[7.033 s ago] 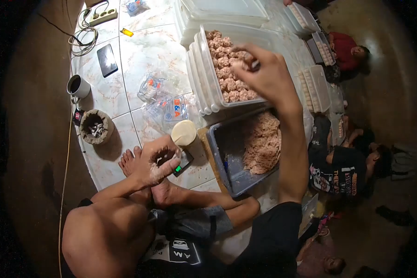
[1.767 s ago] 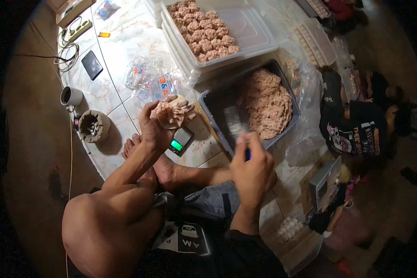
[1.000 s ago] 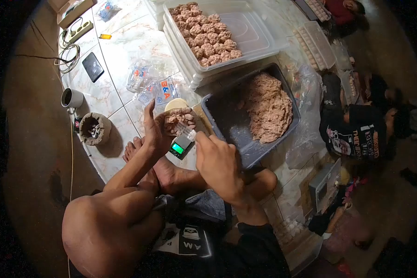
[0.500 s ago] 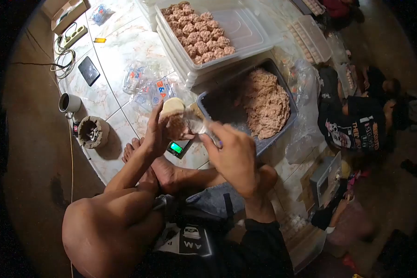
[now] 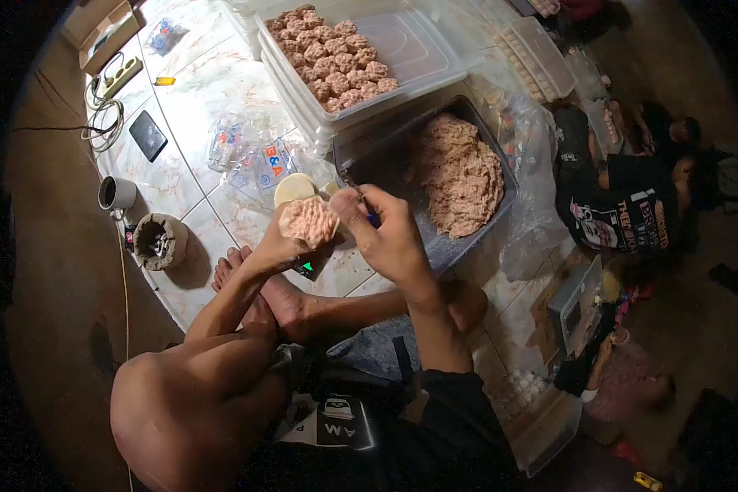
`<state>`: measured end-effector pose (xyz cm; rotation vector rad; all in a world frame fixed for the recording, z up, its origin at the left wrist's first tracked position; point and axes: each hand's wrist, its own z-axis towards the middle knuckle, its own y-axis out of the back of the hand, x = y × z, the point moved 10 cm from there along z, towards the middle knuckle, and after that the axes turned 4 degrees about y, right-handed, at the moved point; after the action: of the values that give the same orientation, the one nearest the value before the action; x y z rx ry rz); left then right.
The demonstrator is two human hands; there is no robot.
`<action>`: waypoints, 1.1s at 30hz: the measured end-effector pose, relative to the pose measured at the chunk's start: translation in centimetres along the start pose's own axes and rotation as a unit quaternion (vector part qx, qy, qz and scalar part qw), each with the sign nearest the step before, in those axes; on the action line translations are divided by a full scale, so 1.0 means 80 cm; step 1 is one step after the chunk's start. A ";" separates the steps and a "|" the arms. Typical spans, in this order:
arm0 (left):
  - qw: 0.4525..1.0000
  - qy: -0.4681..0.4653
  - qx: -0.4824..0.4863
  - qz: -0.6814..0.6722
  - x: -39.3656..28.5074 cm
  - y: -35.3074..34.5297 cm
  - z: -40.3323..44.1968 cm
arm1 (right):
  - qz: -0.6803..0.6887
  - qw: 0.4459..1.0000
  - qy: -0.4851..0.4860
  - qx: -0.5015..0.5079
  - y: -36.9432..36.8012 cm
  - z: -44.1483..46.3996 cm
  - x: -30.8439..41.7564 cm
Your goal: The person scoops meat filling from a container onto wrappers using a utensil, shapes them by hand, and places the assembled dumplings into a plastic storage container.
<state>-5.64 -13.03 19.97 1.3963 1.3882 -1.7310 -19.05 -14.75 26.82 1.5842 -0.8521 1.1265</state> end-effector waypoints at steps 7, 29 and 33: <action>0.928 -0.166 -0.180 0.282 -0.065 0.032 -0.011 | 0.164 0.972 -0.004 -0.168 -0.028 -0.068 -0.081; 0.960 -0.200 -0.075 0.182 -0.095 -0.006 -0.017 | -0.337 0.910 0.216 -0.109 -0.005 -0.087 0.080; 0.988 -0.070 -0.124 0.062 -0.068 0.025 -0.023 | -0.271 0.940 0.186 -0.094 0.000 -0.084 0.058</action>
<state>-1.35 -13.10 24.28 1.1775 1.3566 -1.4888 -19.30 -8.28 31.80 1.2772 -0.2345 0.8683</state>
